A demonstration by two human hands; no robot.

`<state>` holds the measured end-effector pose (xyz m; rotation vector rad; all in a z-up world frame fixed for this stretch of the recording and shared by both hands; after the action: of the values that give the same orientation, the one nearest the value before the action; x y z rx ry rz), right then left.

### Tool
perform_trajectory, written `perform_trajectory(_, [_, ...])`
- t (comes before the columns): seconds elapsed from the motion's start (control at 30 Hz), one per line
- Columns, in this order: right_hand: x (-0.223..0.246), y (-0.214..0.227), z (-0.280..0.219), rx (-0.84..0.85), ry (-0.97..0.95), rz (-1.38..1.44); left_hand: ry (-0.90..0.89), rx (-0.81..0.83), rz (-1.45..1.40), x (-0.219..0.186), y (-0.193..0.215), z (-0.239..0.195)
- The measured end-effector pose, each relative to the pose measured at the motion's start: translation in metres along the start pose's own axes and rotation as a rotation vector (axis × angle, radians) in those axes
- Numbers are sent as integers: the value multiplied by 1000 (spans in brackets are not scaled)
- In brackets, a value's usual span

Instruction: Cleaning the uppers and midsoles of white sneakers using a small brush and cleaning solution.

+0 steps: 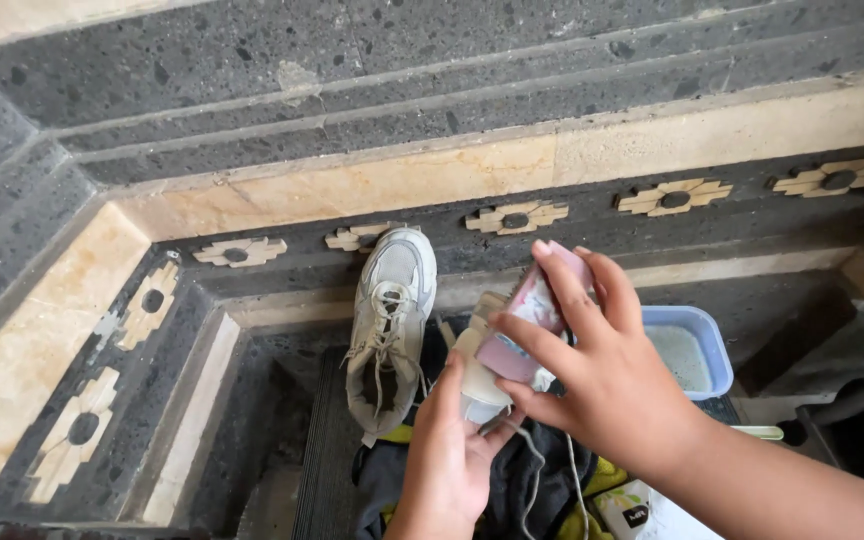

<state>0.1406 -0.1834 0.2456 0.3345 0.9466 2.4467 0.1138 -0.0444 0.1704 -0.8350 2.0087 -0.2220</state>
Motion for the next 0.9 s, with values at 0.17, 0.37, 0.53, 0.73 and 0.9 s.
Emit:
perform_trajectory(0.17, [-38, -48, -50, 67, -32, -50, 41, -183, -35, -15, 14, 5])
perform_trajectory(0.37, [-67, -59, -76, 120, -413, 220, 41, -156, -132, -14, 24, 4])
perform_trajectory(0.53, [-31, -24, -21, 11, -502, 634, 92, -7, -258, 12, 14, 11])
perform_trajectory(0.73, [-45, -65, -46, 167, -721, 795, 104, -85, -255, 36, 4, 0])
perform_trajectory(0.9, [-65, -77, -71, 395, -961, 662, 172, -411, 331, 40, 50, 0])
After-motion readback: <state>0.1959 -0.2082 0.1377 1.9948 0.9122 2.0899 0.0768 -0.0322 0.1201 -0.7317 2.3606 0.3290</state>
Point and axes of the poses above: each hand's wrist, its own z-axis towards the middle knuckle, its own y-axis out of the back of the hand, x = y × z, the point moved 4 cm from there along z, towards the middle knuckle, and after that the axes turned 12 degrees about z, right-handed, at the moved point
